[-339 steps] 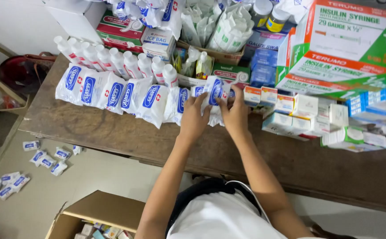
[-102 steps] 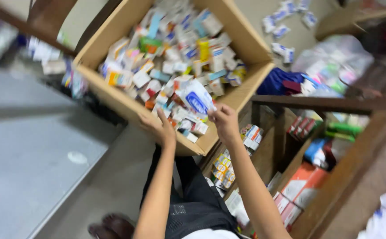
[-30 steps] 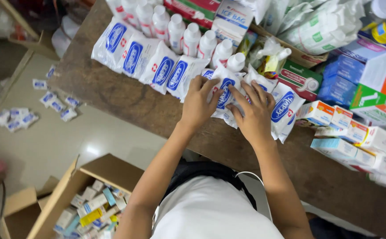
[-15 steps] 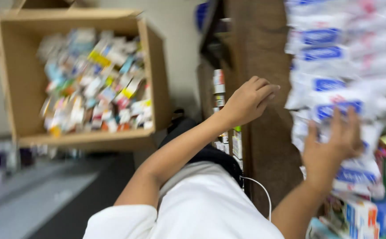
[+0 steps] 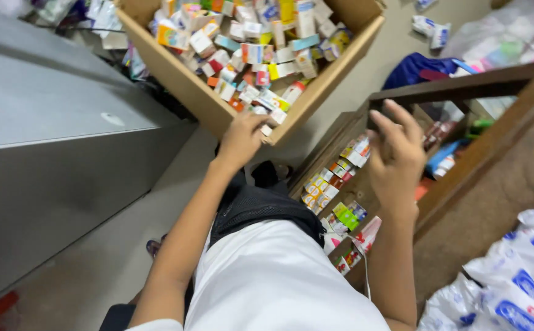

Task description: Organizing various medicine boxes and medical supplies from a cardboard box onto shelves.

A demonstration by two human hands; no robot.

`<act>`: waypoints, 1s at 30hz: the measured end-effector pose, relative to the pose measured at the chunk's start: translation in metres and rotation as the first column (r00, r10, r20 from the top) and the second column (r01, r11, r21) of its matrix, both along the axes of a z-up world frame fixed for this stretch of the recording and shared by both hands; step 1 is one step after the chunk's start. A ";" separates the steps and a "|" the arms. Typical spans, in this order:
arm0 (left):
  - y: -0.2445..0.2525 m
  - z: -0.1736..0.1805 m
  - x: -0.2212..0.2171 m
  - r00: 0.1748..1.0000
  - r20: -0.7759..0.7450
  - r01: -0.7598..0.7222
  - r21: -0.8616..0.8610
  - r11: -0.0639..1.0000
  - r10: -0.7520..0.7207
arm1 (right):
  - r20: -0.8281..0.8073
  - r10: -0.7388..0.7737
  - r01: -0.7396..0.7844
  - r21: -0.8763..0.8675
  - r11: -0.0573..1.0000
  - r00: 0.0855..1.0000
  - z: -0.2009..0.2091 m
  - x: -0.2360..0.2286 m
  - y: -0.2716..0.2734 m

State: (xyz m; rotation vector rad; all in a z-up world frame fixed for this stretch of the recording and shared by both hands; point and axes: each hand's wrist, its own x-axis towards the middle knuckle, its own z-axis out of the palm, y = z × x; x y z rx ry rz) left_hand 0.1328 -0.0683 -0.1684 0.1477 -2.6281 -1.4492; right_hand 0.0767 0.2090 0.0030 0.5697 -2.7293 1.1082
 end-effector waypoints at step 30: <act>-0.203 -0.197 -0.161 1.000 0.009 0.013 -0.497 0.868 -0.010 | 0.797 0.361 0.833 -0.295 -0.468 0.485 -0.707 -0.393 -0.286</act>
